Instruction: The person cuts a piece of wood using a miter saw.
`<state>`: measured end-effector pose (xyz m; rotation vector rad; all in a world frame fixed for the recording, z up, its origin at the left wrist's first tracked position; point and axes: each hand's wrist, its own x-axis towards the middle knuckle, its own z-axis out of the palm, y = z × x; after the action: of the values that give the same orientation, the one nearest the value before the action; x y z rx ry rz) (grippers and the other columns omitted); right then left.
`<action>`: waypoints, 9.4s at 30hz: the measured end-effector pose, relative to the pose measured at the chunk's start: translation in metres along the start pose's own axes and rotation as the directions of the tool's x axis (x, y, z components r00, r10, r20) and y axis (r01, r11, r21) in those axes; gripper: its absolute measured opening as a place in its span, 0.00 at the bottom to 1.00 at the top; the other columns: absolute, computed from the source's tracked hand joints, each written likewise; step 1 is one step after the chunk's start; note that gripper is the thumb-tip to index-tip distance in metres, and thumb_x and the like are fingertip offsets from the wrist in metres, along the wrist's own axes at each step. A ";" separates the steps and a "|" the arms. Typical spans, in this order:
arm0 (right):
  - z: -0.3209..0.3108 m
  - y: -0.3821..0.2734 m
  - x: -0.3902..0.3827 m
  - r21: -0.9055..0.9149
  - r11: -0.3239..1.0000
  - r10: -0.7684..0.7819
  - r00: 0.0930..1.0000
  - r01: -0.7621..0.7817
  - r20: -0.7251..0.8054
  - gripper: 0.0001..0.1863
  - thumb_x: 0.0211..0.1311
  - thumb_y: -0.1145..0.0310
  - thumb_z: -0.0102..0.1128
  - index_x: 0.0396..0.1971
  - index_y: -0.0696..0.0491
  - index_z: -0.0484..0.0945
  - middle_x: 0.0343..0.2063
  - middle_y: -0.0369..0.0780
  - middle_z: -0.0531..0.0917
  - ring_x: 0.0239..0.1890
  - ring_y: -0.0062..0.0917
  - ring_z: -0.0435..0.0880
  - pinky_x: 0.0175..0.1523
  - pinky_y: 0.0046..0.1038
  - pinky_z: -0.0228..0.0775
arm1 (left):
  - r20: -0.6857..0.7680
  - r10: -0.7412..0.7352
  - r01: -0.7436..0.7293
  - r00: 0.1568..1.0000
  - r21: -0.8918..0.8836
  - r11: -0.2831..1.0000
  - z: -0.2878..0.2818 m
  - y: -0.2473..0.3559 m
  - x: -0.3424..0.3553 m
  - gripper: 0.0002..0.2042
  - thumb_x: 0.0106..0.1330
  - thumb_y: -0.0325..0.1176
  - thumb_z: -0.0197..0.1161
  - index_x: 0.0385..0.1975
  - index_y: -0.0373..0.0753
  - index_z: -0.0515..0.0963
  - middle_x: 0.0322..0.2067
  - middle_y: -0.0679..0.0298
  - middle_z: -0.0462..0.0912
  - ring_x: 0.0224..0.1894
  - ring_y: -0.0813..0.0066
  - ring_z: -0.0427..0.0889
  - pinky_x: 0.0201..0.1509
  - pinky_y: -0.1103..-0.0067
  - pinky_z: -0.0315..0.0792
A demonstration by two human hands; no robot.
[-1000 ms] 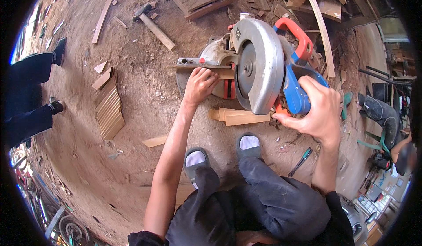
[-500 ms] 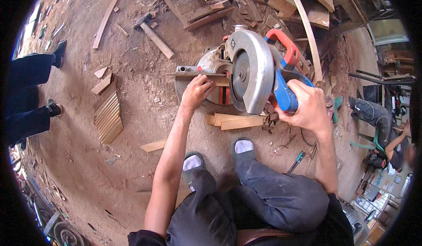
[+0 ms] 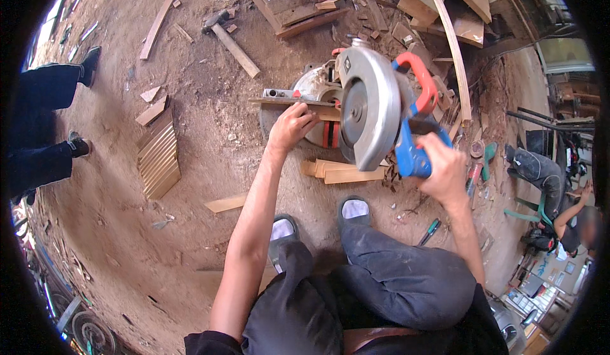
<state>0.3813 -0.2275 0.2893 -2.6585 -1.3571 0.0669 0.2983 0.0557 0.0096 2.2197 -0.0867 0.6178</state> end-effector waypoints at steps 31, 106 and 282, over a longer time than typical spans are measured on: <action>0.082 -0.019 -0.050 -0.032 0.999 0.035 0.978 -0.042 -0.207 0.15 0.52 0.70 0.67 0.41 0.56 0.81 0.32 0.41 0.84 0.32 0.37 0.87 0.37 0.36 0.75 | 0.052 0.028 -0.034 0.998 0.132 0.991 0.007 0.001 -0.001 0.09 0.65 0.34 0.73 0.38 0.39 0.81 0.37 0.58 0.73 0.42 0.58 0.81 0.46 0.64 0.80; 0.131 -0.012 -0.068 -0.075 0.997 -0.013 0.947 -0.012 -0.322 0.12 0.55 0.67 0.60 0.38 0.55 0.83 0.25 0.38 0.78 0.26 0.31 0.81 0.33 0.34 0.72 | 0.055 -0.123 0.126 0.991 -0.041 0.991 0.001 0.000 0.000 0.05 0.63 0.31 0.73 0.34 0.40 0.84 0.32 0.61 0.78 0.39 0.58 0.83 0.43 0.64 0.80; 0.244 -0.004 -0.056 0.181 0.974 0.056 0.926 -0.132 0.373 0.29 0.43 0.77 0.70 0.52 0.59 0.81 0.45 0.50 0.89 0.50 0.46 0.88 0.55 0.45 0.80 | 0.663 -0.208 -0.066 0.719 0.364 0.929 0.027 0.125 -0.054 0.38 0.52 0.40 0.78 0.67 0.43 0.74 0.57 0.61 0.87 0.63 0.65 0.83 0.75 0.59 0.69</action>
<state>0.3182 -0.2419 0.0472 -2.6189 -1.2304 0.7089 0.2289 -0.0551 0.0573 2.6975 -0.2878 -0.3202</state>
